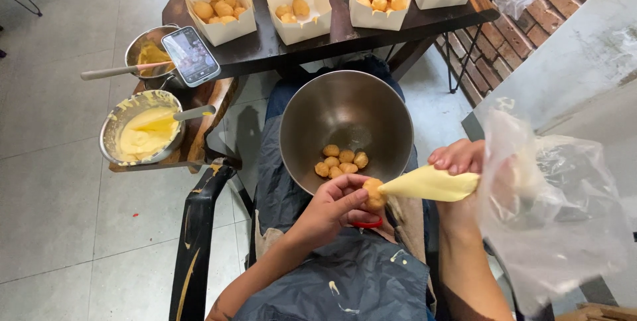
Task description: Filling small pastry puffs with cream using a piping bag and scissors.
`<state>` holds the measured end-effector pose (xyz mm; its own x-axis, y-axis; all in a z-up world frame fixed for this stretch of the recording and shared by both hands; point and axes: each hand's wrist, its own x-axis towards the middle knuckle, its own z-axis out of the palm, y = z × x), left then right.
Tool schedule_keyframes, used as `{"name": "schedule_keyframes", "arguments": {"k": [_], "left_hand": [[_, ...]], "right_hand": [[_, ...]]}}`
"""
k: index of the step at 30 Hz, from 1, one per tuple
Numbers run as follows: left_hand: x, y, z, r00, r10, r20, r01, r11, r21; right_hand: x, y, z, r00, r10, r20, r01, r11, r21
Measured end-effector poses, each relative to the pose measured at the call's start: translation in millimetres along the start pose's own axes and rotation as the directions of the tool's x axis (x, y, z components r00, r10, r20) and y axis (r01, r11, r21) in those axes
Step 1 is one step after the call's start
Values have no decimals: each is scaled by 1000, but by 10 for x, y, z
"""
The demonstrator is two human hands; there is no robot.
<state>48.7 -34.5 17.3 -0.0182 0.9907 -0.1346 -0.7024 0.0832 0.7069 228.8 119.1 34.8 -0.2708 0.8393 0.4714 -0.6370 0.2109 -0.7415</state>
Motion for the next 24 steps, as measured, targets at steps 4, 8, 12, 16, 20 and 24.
{"name": "schedule_keyframes", "arguments": {"k": [4,8,12,16,20,24], "left_hand": [[-9,23,-10,998,6,66,-3,999,-44],[-29,79,35,995,5,101,4,996,-86],[-55,152,52,997,22,76,-14,994,-105],[-17,289,-160,992,122,24,-118,986,-118],[-7,711,-450,900,430,-75,-434,900,-46],[393,1075,-861,688,699,-195,-650,713,262]], "right_hand": [[48,-72,64,998,-46,-51,54,985,166],[151,-238,145,966,-91,-243,119,988,103],[266,-197,-58,933,119,-339,-2,945,326],[299,-93,-458,928,239,-284,-99,896,433],[324,29,-741,915,304,-263,-143,858,494],[430,157,-919,884,349,-310,-135,827,547]]}}
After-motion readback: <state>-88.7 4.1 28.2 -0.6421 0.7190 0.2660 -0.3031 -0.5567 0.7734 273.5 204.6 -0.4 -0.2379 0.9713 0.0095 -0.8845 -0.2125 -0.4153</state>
